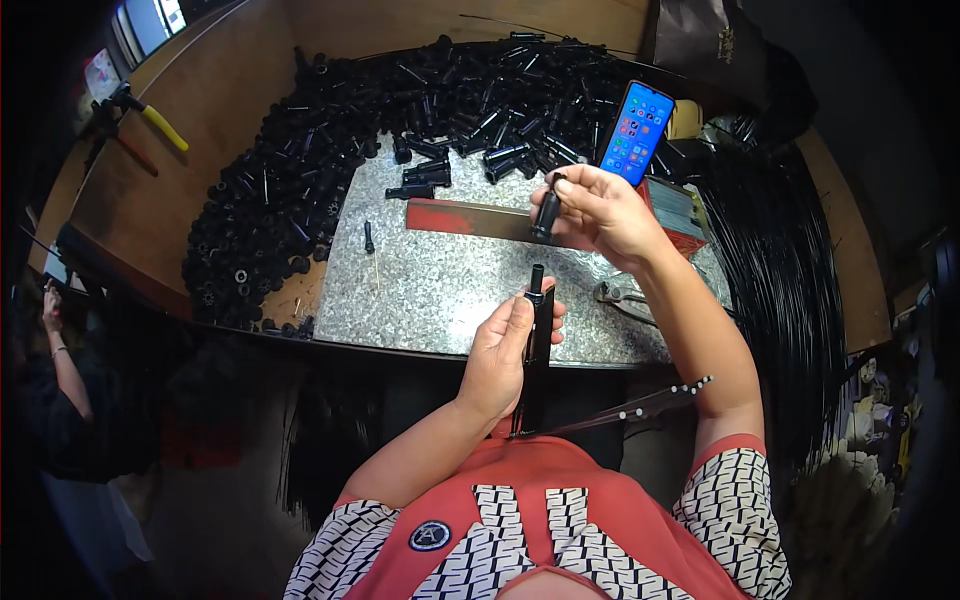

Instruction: Assembling thin metal rods into a central hub using pliers at a production workbench.

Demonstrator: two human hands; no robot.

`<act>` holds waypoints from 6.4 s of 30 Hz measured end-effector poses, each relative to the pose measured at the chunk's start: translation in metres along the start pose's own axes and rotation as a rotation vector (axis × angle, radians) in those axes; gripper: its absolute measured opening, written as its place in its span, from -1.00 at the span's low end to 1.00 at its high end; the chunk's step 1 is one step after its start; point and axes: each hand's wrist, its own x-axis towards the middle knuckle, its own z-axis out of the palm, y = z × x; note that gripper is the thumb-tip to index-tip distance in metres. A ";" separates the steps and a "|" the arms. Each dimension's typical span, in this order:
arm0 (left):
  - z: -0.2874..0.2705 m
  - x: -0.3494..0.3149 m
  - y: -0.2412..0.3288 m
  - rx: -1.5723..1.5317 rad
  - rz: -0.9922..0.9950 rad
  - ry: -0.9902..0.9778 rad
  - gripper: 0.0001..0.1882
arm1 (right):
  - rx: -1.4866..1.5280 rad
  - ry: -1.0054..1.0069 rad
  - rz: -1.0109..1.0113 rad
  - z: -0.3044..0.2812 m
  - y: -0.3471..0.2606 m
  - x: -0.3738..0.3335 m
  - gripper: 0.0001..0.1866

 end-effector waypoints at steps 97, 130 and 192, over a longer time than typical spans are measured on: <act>-0.015 -0.003 0.012 -0.152 0.048 -0.108 -0.54 | -0.063 -0.089 -0.004 0.043 0.078 -0.096 -0.61; -0.037 0.006 0.010 -0.290 -0.108 -0.124 -0.50 | -0.093 -0.203 -0.068 0.040 0.075 -0.101 -0.71; -0.048 -0.013 0.080 0.439 0.341 -0.140 -0.56 | -0.007 -0.377 -0.112 0.070 0.065 -0.072 -0.76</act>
